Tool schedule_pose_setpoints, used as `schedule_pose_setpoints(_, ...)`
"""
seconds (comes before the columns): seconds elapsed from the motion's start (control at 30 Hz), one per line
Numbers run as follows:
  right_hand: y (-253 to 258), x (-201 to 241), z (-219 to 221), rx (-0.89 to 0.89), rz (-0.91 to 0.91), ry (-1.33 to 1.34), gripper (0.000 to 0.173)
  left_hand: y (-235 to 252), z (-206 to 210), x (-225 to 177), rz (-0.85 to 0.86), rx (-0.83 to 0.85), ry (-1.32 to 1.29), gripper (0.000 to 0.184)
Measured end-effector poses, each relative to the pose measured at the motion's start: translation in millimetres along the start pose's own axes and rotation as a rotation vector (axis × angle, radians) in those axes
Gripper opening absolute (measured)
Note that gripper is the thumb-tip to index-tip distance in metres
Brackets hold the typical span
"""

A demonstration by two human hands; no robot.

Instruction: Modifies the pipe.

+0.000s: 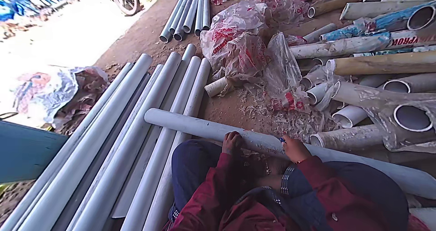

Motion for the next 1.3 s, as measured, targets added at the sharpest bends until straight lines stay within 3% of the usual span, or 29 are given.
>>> schedule_pose_setpoints(0.17,2.1,-1.4,2.3,0.007,0.008,-0.023,0.036,3.3,2.7,-2.5,0.027,0.067,0.081,0.023)
schedule_pose_setpoints(0.3,1.7,-0.6,2.9,0.014,0.009,-0.029,0.036,8.5,4.1,-10.2,0.153,0.036,0.224,0.021)
schedule_pose_setpoints(0.53,1.3,-0.4,2.1,0.013,0.005,-0.03,0.037,11.9,14.0,-8.7,0.15,0.181,0.357,0.036)
schedule_pose_setpoints(0.73,-1.7,2.0,-1.5,0.019,-0.003,-0.008,0.037,9.8,18.4,-4.4,0.215,0.304,0.116,0.023)
schedule_pose_setpoints(0.87,-0.2,3.7,2.1,0.02,0.0,-0.013,0.037,11.9,20.5,-3.1,0.159,0.428,0.07,0.023)
schedule_pose_setpoints(1.1,11.3,16.9,73.8,0.351,-0.054,0.214,0.038,7.9,-12.6,1.8,0.102,0.317,-0.21,0.026)
schedule_pose_setpoints(1.3,26.5,15.6,71.3,0.261,-0.033,0.48,0.036,8.1,0.2,0.6,0.259,0.256,-0.176,0.024)
Point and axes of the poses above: each hand's wrist, its own y-axis towards the middle knuckle, its own z-axis out of the palm, x = y × z, the point moved 8 cm from there along y, towards the middle knuckle, and after that the axes turned 1 degree about z, right-handed, at the moved point
